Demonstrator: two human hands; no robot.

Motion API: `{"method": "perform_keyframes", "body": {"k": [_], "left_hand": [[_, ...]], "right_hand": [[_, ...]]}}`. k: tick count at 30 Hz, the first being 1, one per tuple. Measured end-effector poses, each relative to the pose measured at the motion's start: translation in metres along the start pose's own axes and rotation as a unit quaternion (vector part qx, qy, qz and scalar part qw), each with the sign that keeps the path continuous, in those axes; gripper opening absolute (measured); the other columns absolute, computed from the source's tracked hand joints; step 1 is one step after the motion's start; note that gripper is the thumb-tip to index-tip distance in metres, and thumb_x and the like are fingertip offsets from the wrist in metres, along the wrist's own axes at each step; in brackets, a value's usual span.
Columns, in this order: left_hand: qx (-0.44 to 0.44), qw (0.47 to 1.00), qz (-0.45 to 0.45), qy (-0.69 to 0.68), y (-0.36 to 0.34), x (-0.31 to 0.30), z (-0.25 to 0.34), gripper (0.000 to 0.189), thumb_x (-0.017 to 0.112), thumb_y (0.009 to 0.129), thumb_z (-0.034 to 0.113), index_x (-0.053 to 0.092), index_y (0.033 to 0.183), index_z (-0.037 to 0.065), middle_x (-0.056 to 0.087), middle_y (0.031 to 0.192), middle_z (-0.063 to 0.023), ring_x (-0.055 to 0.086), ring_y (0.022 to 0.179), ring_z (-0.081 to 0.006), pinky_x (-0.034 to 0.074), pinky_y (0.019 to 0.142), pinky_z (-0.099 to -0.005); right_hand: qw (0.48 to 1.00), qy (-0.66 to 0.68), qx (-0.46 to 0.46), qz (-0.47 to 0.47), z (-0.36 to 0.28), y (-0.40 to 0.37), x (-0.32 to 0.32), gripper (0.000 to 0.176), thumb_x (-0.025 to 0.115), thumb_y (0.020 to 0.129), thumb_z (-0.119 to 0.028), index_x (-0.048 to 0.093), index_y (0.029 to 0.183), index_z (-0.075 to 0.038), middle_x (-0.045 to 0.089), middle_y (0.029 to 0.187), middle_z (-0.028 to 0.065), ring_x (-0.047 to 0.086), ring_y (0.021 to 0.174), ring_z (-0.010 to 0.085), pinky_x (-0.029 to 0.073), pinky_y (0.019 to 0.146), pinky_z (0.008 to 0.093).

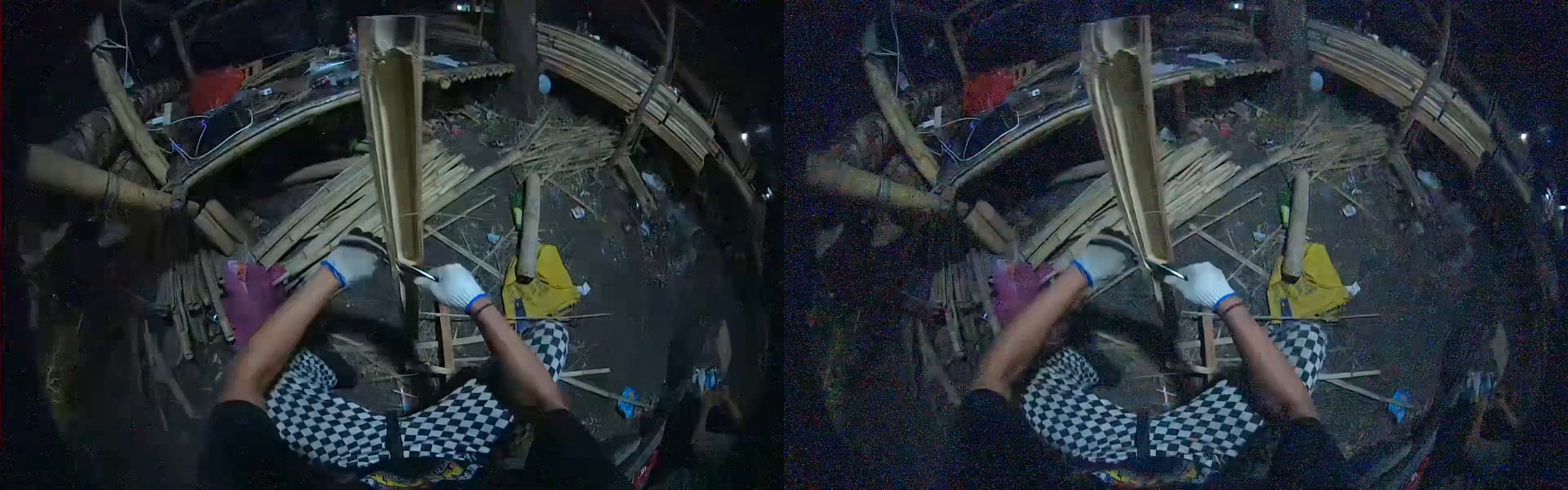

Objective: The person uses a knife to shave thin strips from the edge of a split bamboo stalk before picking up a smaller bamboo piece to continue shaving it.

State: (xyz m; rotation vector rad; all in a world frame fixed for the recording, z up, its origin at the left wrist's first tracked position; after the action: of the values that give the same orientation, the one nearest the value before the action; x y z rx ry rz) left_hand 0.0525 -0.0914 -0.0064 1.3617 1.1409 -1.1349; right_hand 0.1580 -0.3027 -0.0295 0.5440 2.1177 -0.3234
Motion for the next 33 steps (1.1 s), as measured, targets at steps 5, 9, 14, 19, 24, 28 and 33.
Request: {"method": "perform_keyframes", "body": {"k": [5, 9, 14, 19, 24, 28, 33], "left_hand": [[-0.110, 0.982, -0.116, -0.098, -0.019, -0.157, 0.032, 0.026, 0.053, 0.082, 0.025, 0.066, 0.087, 0.003, 0.064, 0.085, -0.0200, 0.063, 0.077, -0.0345, 0.048, 0.070, -0.0448], [-0.120, 0.990, -0.026, -0.068, -0.054, -0.027, -0.013, 0.028, 0.054, 0.081, 0.029, 0.064, 0.084, 0.004, 0.064, 0.084, -0.0199, 0.062, 0.074, -0.0350, 0.047, 0.065, -0.0460], [-0.064, 0.987, 0.128, 0.070, -0.061, -0.016, -0.004, 0.029, 0.053, 0.082, 0.032, 0.068, 0.087, 0.008, 0.067, 0.089, -0.0176, 0.064, 0.078, -0.0349, 0.048, 0.068, -0.0481], [-0.102, 0.994, -0.008, -0.041, -0.079, -0.028, -0.021, 0.031, 0.052, 0.083, 0.032, 0.068, 0.092, 0.008, 0.067, 0.092, -0.0167, 0.065, 0.080, -0.0334, 0.049, 0.070, -0.0465], [-0.163, 0.985, -0.054, -0.033, -0.076, -0.034, -0.024, 0.040, 0.050, 0.085, 0.041, 0.068, 0.094, 0.006, 0.066, 0.091, -0.0196, 0.064, 0.082, -0.0364, 0.048, 0.073, -0.0470], [-0.163, 0.985, -0.055, 0.016, -0.038, 0.011, -0.011, 0.042, 0.052, 0.082, 0.042, 0.069, 0.089, 0.005, 0.067, 0.087, -0.0185, 0.065, 0.080, -0.0349, 0.049, 0.071, -0.0475], [-0.086, 0.993, -0.084, 0.014, -0.002, 0.005, 0.010, 0.044, 0.050, 0.080, 0.044, 0.067, 0.088, 0.005, 0.066, 0.087, -0.0200, 0.064, 0.081, -0.0367, 0.049, 0.072, -0.0491]], "right_hand": [[0.998, -0.010, -0.049, 0.024, -0.058, -0.008, -0.074, 0.043, 0.056, 0.087, -0.051, 0.071, 0.090, -0.010, 0.062, 0.070, 0.0200, 0.062, 0.069, 0.0372, 0.048, 0.064, 0.0415], [0.996, 0.020, -0.079, -0.043, -0.032, 0.012, -0.027, 0.044, 0.056, 0.087, -0.050, 0.070, 0.096, -0.010, 0.064, 0.075, 0.0201, 0.063, 0.069, 0.0350, 0.048, 0.064, 0.0412], [0.995, -0.044, -0.086, -0.031, -0.020, 0.030, 0.036, 0.047, 0.052, 0.087, -0.056, 0.070, 0.096, -0.013, 0.066, 0.084, 0.0177, 0.063, 0.080, 0.0371, 0.049, 0.071, 0.0440], [0.992, -0.026, -0.125, 0.019, -0.045, 0.016, 0.009, 0.044, 0.055, 0.085, -0.055, 0.071, 0.095, -0.016, 0.066, 0.083, 0.0166, 0.063, 0.080, 0.0363, 0.050, 0.071, 0.0439], [0.995, 0.002, -0.098, 0.003, -0.057, 0.009, -0.021, 0.046, 0.053, 0.085, -0.056, 0.071, 0.093, -0.014, 0.066, 0.082, 0.0173, 0.063, 0.080, 0.0366, 0.050, 0.069, 0.0438], [0.998, 0.002, -0.053, -0.040, -0.002, 0.038, 0.028, 0.048, 0.055, 0.085, -0.056, 0.070, 0.095, -0.012, 0.066, 0.083, 0.0188, 0.063, 0.080, 0.0381, 0.049, 0.070, 0.0437], [0.996, -0.008, -0.032, -0.080, 0.039, 0.041, 0.030, 0.055, 0.051, 0.085, -0.060, 0.070, 0.089, -0.009, 0.067, 0.085, 0.0191, 0.064, 0.080, 0.0371, 0.049, 0.076, 0.0435]]}}
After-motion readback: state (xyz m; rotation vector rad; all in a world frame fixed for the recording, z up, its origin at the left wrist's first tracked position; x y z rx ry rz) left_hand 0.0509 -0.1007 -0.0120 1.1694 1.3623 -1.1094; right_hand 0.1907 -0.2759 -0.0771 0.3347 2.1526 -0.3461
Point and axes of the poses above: each hand's wrist, its own y-axis towards the middle knuckle, its own x-axis out of the palm, z = x × y, the point moved 3 cm from there along y, towards the middle knuckle
